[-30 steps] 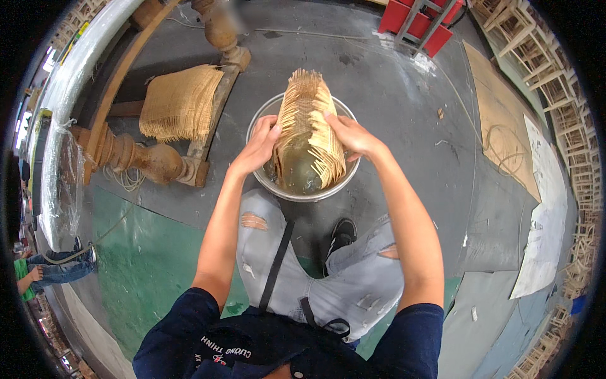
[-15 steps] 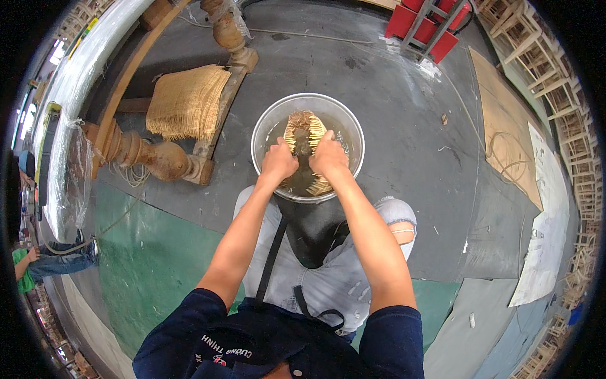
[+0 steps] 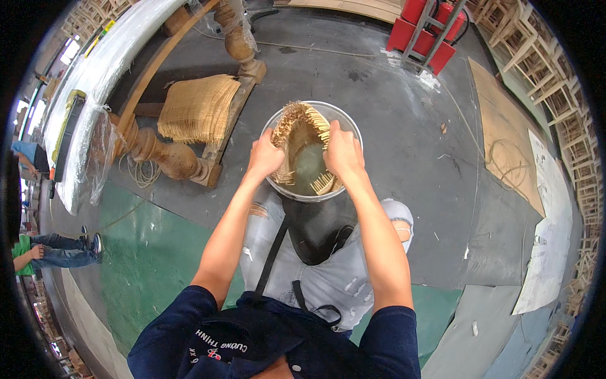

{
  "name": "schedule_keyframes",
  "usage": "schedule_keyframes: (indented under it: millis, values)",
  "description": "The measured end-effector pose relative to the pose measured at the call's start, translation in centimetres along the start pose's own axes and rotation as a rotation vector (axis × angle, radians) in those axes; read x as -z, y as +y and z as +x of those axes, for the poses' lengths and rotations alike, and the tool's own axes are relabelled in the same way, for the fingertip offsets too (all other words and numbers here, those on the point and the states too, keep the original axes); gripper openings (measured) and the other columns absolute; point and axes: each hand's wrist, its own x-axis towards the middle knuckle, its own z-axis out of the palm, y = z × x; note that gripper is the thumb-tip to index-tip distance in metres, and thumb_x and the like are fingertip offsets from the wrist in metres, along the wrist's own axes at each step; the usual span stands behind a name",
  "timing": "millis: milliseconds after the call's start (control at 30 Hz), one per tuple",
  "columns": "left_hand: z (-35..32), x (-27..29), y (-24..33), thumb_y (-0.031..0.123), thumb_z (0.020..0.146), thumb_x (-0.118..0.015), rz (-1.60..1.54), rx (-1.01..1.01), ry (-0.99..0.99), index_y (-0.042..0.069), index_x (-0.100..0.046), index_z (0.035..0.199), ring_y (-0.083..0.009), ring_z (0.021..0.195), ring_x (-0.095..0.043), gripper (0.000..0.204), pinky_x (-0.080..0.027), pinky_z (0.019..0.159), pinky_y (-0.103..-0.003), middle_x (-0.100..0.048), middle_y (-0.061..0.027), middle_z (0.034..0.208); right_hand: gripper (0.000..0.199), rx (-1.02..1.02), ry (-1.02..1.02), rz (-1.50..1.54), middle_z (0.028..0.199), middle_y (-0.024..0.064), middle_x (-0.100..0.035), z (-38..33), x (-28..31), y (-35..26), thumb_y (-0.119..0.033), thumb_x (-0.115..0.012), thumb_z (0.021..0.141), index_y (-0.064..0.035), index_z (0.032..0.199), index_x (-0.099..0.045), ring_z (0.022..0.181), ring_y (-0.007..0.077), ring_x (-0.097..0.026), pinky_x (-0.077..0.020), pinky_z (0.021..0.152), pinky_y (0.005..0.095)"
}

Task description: The person receives a folded woven mat, carries it to a bucket of water, sits on the floor, and repeatedly dips and unfolds the mat to soak it. The mat remains wet and partially unfolded at the end.

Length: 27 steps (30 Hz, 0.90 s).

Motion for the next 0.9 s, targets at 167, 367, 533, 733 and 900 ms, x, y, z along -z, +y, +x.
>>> schedule_keyframes:
  millis: [167, 367, 533, 733, 900]
  values:
    - [-3.3, 2.8, 4.7, 0.009, 0.079, -0.057, -0.056, -0.129, 0.026, 0.000, -0.063, 0.108, -0.0512, 0.104, -0.060, 0.031, -0.048, 0.093, -0.055, -0.067, -0.0317, 0.100, 0.037, 0.038, 0.116, 0.121, 0.093, 0.0338, -0.066, -3.7, 5.5, -0.9, 0.007, -0.056, 0.077, 0.0048, 0.113, -0.049, 0.095, 0.0531, -0.063, -0.0502, 0.084, 0.0581]
    - [-6.4, 6.3, 7.7, 0.005, 0.080, -0.055, -0.156, -0.256, 0.077, 0.002, -0.063, 0.110, -0.0493, 0.100, -0.061, 0.032, -0.049, 0.088, -0.053, -0.067, -0.0287, 0.096, 0.039, 0.070, 0.196, 0.222, 0.091, 0.0310, -0.066, -7.2, 10.0, -3.2, 0.009, -0.053, 0.075, 0.0009, 0.114, -0.050, 0.094, 0.0525, -0.062, -0.0478, 0.080, 0.0567]
    - [-8.4, 7.1, 8.4, -0.001, 0.079, -0.055, -0.256, -0.355, 0.155, 0.003, -0.063, 0.118, -0.0474, 0.101, -0.062, 0.041, -0.051, 0.087, -0.048, -0.067, -0.0276, 0.097, 0.042, 0.114, 0.266, 0.283, 0.092, 0.0293, -0.066, -9.4, 10.9, -4.1, 0.010, -0.054, 0.075, -0.0020, 0.116, -0.050, 0.093, 0.0518, -0.062, -0.0483, 0.079, 0.0545]
    - [-10.2, 6.8, 7.3, -0.008, 0.074, -0.056, -0.305, -0.432, 0.216, -0.002, -0.061, 0.125, -0.0441, 0.107, -0.064, 0.051, -0.052, 0.092, -0.042, -0.068, -0.0268, 0.108, 0.045, 0.158, 0.352, 0.322, 0.092, 0.0281, -0.066, -11.7, 10.1, -4.4, 0.009, -0.059, 0.077, -0.0038, 0.120, -0.052, 0.092, 0.0499, -0.064, -0.0509, 0.078, 0.0495]
    - [-12.1, 6.0, 5.6, -0.010, 0.072, -0.056, -0.292, -0.481, 0.264, -0.005, -0.059, 0.128, -0.0437, 0.106, -0.065, 0.057, -0.052, 0.093, -0.041, -0.067, -0.0273, 0.113, 0.049, 0.192, 0.417, 0.345, 0.099, 0.0283, -0.066, -13.6, 9.0, -3.9, 0.009, -0.064, 0.077, -0.0019, 0.124, -0.054, 0.091, 0.0475, -0.066, -0.0531, 0.077, 0.0459]
